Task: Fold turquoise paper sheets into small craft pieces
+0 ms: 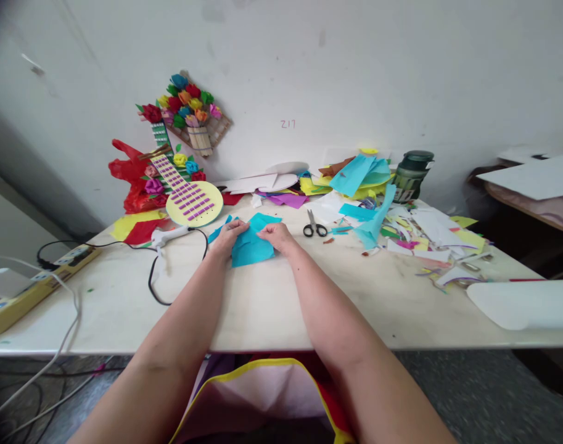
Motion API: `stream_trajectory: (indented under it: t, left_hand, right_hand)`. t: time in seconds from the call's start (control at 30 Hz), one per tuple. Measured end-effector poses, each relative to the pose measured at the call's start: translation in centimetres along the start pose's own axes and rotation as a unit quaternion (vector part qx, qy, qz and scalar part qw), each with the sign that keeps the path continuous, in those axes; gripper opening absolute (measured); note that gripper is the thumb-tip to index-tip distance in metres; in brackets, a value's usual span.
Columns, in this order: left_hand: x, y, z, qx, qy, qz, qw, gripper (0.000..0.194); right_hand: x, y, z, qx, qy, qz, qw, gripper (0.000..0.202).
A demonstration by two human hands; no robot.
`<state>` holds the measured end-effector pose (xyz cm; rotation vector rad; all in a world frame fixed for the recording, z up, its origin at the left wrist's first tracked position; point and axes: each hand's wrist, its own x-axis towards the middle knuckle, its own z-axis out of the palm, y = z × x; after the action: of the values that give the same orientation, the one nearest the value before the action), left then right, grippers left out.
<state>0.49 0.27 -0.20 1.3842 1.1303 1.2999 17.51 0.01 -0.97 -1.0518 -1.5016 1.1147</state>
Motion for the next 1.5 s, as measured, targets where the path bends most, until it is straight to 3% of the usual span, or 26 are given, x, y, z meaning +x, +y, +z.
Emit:
stream_trajectory:
  t: [0.27, 0.6, 0.8, 1.0, 1.17, 1.5]
  left_hand:
    - [0.12, -0.4, -0.14, 0.008, -0.032, 0.005, 0.999, 0.033]
    - [-0.1, -0.19, 0.2, 0.041, -0.091, -0.022, 0.995, 0.038]
    - [-0.1, -0.24, 0.04, 0.046, -0.082, -0.006, 0.996, 0.037]
    - [-0.14, -0.44, 0.07, 0.015, -0.086, -0.005, 0.996, 0.039]
    - [0.05, -0.83, 0.13, 0.001, -0.098, -0.016, 0.995, 0.038]
    - [0.3, -0.64, 0.28, 0.034, -0.027, 0.008, 0.999, 0.038]
  right_hand:
    - [-0.42, -0.53, -0.23, -0.007, -0.031, -0.013, 0.999, 0.042]
    - [-0.07, -0.2, -0.04, -0.037, -0.032, -0.014, 0.999, 0.035]
    - [-0.2, -0.15, -0.1, -0.025, -0.047, -0.003, 0.999, 0.042]
    - [-0.03, 0.03, -0.16, -0.063, -0.012, -0.013, 0.998, 0.042]
    - [-0.17, -0.39, -0.21, -0.061, -0.018, -0.006, 0.998, 0.04]
    - [-0.02, 0.14, -0.65, -0.021, 0.014, 0.014, 1.0, 0.04]
